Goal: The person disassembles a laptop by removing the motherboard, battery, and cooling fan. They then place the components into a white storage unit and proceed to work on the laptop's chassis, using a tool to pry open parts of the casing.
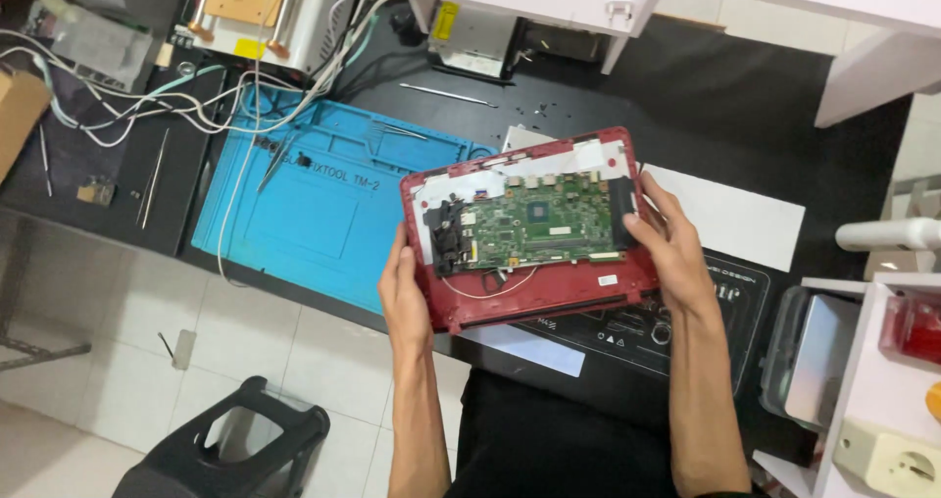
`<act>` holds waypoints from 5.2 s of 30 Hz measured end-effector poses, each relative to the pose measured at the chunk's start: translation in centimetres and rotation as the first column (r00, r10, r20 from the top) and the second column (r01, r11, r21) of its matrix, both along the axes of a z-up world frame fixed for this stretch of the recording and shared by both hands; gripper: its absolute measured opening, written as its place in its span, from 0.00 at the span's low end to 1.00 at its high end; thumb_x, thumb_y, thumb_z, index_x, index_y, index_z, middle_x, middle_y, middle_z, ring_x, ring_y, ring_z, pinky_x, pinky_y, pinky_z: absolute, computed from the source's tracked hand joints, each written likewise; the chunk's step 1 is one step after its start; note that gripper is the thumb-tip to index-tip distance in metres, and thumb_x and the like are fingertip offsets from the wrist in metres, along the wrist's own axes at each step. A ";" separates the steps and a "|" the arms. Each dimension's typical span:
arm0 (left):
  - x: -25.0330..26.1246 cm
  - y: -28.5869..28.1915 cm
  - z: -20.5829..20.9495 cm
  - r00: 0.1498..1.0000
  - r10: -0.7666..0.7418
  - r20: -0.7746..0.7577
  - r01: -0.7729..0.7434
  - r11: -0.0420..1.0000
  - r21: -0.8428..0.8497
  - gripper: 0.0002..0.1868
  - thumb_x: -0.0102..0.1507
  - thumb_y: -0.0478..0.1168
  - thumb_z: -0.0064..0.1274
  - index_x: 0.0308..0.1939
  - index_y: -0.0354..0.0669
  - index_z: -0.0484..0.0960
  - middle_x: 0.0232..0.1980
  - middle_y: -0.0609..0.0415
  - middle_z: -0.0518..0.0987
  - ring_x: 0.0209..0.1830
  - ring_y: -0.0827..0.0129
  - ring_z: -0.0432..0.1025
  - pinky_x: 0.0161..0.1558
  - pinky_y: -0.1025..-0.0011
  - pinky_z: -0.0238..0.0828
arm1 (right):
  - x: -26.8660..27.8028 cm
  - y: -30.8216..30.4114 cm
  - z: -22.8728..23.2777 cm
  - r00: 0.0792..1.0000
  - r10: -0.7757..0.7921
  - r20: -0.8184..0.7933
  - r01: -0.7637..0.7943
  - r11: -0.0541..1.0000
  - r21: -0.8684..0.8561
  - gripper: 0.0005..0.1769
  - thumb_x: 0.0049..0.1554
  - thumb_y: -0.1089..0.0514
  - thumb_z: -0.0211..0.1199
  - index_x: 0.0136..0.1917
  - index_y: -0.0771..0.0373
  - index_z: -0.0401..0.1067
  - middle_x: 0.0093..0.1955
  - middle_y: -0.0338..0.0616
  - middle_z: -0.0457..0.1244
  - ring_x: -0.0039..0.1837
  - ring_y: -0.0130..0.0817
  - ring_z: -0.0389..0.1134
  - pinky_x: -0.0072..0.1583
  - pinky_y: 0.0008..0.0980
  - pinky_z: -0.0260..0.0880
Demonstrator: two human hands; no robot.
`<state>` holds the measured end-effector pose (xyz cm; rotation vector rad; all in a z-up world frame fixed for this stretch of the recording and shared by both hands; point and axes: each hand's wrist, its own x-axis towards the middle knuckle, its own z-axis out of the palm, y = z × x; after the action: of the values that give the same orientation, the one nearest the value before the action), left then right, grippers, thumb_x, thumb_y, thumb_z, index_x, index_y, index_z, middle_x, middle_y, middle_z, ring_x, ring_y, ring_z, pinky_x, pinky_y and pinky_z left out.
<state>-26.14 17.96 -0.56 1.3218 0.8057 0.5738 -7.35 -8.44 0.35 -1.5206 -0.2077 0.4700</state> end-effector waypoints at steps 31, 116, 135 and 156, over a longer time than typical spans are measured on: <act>-7.6 7.3 -6.0 0.827 0.550 0.114 -0.527 0.830 -0.181 0.37 0.70 0.41 0.38 0.78 0.28 0.46 0.80 0.39 0.56 0.76 0.53 0.60 0.72 0.60 0.58 | 7.7 32.0 -6.3 0.671 0.708 0.221 -0.641 0.703 -0.308 0.46 0.56 0.36 0.64 0.75 0.69 0.61 0.76 0.59 0.58 0.76 0.47 0.61 0.73 0.36 0.59; 45.8 -53.6 23.8 0.012 -0.586 -0.810 0.765 -0.517 0.384 0.48 0.69 0.69 0.19 0.76 0.30 0.57 0.81 0.35 0.51 0.84 0.47 0.40 0.79 0.56 0.34 | -15.0 -31.1 16.7 -0.063 -0.997 -0.036 0.818 -0.073 0.571 0.34 0.49 0.75 0.64 0.70 0.70 0.67 0.62 0.45 0.66 0.64 0.32 0.65 0.66 0.31 0.64; 38.0 -31.4 28.5 0.400 -0.528 -0.749 0.730 -0.310 0.609 0.38 0.75 0.58 0.22 0.28 0.44 0.84 0.35 0.43 0.80 0.31 0.45 0.72 0.42 0.54 0.69 | -15.3 -25.3 19.5 0.402 -0.910 0.102 0.751 0.391 0.532 0.36 0.52 0.77 0.55 0.74 0.72 0.62 0.70 0.50 0.62 0.72 0.38 0.62 0.73 0.34 0.61; 36.4 -26.5 23.1 0.535 -0.618 -0.576 0.692 -0.072 0.719 0.37 0.76 0.61 0.27 0.33 0.40 0.83 0.41 0.33 0.79 0.45 0.40 0.75 0.52 0.50 0.68 | -16.5 -23.4 18.6 0.416 -0.890 0.184 0.738 0.449 0.504 0.38 0.48 0.78 0.56 0.73 0.74 0.63 0.69 0.49 0.63 0.73 0.38 0.62 0.75 0.33 0.58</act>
<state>10.28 -8.56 22.51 2.6049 -0.4285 0.0701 -23.82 -31.86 18.93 -1.1480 0.1566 -0.7249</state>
